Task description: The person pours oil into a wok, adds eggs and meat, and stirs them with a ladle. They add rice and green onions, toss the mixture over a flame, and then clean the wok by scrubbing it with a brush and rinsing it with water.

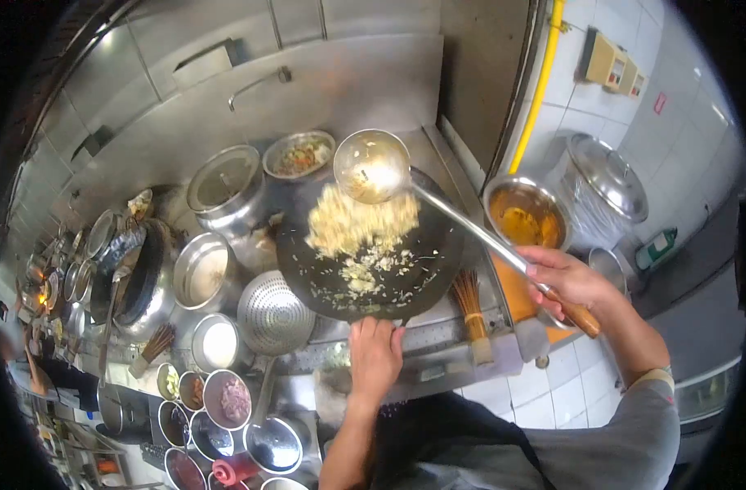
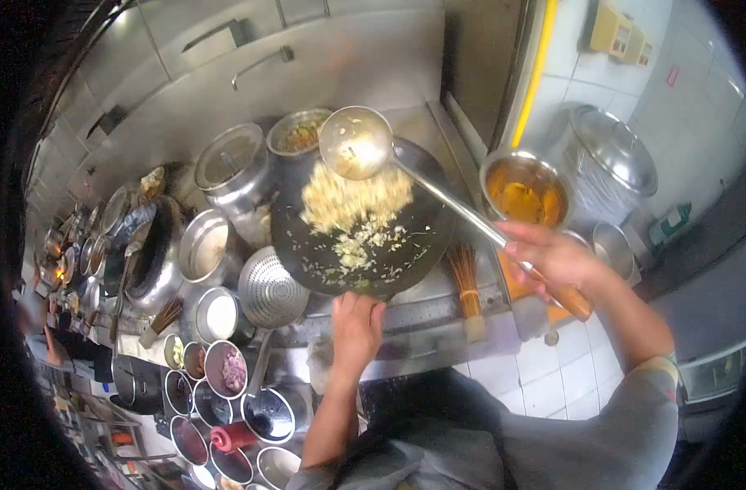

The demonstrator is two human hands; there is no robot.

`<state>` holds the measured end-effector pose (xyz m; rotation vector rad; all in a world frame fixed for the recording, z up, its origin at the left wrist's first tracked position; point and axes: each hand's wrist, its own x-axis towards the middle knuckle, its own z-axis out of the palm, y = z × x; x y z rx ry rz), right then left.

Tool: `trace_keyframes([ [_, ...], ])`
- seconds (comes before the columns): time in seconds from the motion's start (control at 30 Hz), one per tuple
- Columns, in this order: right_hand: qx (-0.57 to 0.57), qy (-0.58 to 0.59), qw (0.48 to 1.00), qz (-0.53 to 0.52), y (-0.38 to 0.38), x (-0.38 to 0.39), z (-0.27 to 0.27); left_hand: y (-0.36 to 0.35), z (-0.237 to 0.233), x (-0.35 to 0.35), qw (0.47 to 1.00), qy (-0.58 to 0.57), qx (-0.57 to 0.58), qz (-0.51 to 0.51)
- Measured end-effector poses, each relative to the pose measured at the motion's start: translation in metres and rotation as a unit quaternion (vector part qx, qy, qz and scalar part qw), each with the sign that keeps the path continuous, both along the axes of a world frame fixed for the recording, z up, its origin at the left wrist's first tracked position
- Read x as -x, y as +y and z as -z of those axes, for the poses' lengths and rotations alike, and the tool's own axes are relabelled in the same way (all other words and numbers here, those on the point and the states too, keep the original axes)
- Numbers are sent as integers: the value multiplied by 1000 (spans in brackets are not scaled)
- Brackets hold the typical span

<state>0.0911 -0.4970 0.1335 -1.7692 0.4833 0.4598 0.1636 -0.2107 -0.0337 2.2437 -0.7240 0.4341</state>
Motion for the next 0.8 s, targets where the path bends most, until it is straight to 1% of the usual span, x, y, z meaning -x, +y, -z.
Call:
trace_keyframes([
  [0.03, -121, -10, 991, 53, 1, -6, -7, -5, 3, -17, 1000, -3, -12, -16],
  [0.07, -122, -13, 991, 53, -2, -15, 4, -8, 11, -28, 999, 1, -28, -29],
  [0.13, -270, -22, 963, 4, -15, -48, 54, -13, 23, -46, 999, 7, -31, -26],
  [0.2, -160, 66, 981, 90, 14, -83, 82, -16, 25, -51, 999, 16, -32, -23],
  [0.27, -110, 43, 993, -20, 17, -113, 117, -15, 20, -51, 999, 21, -34, -30],
  [0.3, -111, 45, 993, -21, 12, -112, 118, -13, 13, -46, 999, 23, -35, -31],
  [0.33, 147, -128, 972, -134, 5, -109, 122, -7, 5, -36, 998, -21, -16, -52],
  [0.37, 386, -289, 846, -230, -1, -105, 125, -2, -4, -29, 996, -64, 0, -69],
  [0.4, 380, -288, 848, -232, -5, -98, 112, 2, -12, -26, 996, -61, -4, -71],
  [0.43, 143, -110, 966, -186, -10, -88, 85, 5, -19, -23, 996, -58, -7, -64],
  [0.47, -107, 83, 983, -122, -15, -83, 70, 5, -21, -20, 997, -53, -7, -57],
  [0.5, -88, 142, 983, -69, -12, -89, 87, 1, -11, -25, 997, -45, -12, -56],
  [0.53, -91, 143, 983, -68, -12, -97, 91, -7, 5, -44, 999, -12, -31, -33],
  [0.57, 34, 70, 985, -153, -6, -108, 86, -13, 14, -51, 998, 23, -49, -11],
  [0.6, 157, 2, 958, -239, -3, -110, 88, -13, 15, -35, 998, 32, -50, -14],
  [0.63, 414, -192, 831, -317, -20, -104, 104, -12, 10, -23, 997, 25, -62, -27],
  [0.67, 393, -228, 824, -339, -52, -93, 96, -6, 2, -11, 996, 16, -81, -33],
  [0.7, 376, -263, 811, -363, -76, -87, 74, -5, -15, 9, 999, -8, -33, -26],
  [0.73, 311, -111, 883, -333, -77, -77, 27, -12, -30, 10, 999, -9, -30, -30],
  [0.77, 231, 54, 926, -292, -76, -64, -4, -17, -42, 12, 999, -27, -2, -30],
  [0.8, 222, 64, 926, -299, -81, -61, 10, -19, -50, 15, 998, -41, 23, -30],
])
